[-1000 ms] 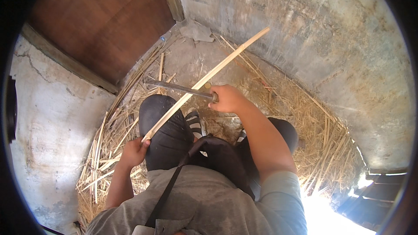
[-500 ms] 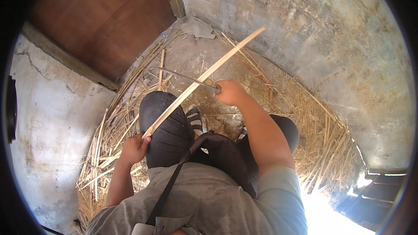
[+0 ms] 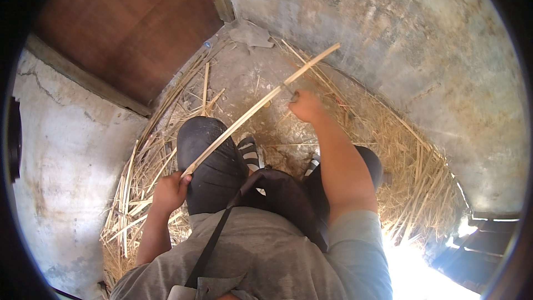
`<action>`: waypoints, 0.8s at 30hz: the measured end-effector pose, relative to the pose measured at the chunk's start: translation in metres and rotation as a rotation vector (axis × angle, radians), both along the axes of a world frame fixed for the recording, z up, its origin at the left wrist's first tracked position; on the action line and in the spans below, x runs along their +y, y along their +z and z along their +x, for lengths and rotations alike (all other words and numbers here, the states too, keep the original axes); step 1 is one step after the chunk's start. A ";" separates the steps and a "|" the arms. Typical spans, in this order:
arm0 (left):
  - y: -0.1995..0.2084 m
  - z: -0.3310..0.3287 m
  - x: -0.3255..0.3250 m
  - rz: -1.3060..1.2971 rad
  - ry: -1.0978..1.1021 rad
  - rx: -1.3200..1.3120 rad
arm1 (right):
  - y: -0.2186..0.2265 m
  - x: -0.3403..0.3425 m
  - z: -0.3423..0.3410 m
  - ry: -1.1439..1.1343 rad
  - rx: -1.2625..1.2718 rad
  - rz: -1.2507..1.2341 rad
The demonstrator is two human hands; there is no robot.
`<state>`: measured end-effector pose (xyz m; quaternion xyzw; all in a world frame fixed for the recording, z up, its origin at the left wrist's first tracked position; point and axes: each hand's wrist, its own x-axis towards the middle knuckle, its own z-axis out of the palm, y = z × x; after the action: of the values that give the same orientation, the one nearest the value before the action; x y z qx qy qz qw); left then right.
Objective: The person sits on a straw-covered floor and uses a knife to split long bamboo strips into thinner pieces. They hold the bamboo with one hand and use the knife to shave and split the material, occasionally adjusting the position of the strips.
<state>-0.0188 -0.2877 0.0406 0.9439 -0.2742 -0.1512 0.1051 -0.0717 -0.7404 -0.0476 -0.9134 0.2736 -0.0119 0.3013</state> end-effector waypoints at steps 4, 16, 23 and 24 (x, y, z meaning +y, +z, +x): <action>-0.004 0.010 0.005 -0.024 -0.029 0.049 | 0.020 0.015 -0.005 0.136 -0.013 -0.048; -0.008 0.015 0.007 -0.085 -0.013 0.125 | 0.013 0.022 0.001 0.353 0.066 -0.003; -0.004 0.015 0.006 -0.050 0.015 0.192 | 0.031 0.055 0.000 0.453 0.050 -0.006; -0.004 0.015 0.006 -0.043 0.020 0.189 | 0.041 0.066 0.001 0.472 0.076 -0.033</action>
<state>-0.0040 -0.2812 0.0370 0.9256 -0.2570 -0.2324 0.1524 -0.0708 -0.6747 -0.0070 -0.9566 0.0633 0.0888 0.2701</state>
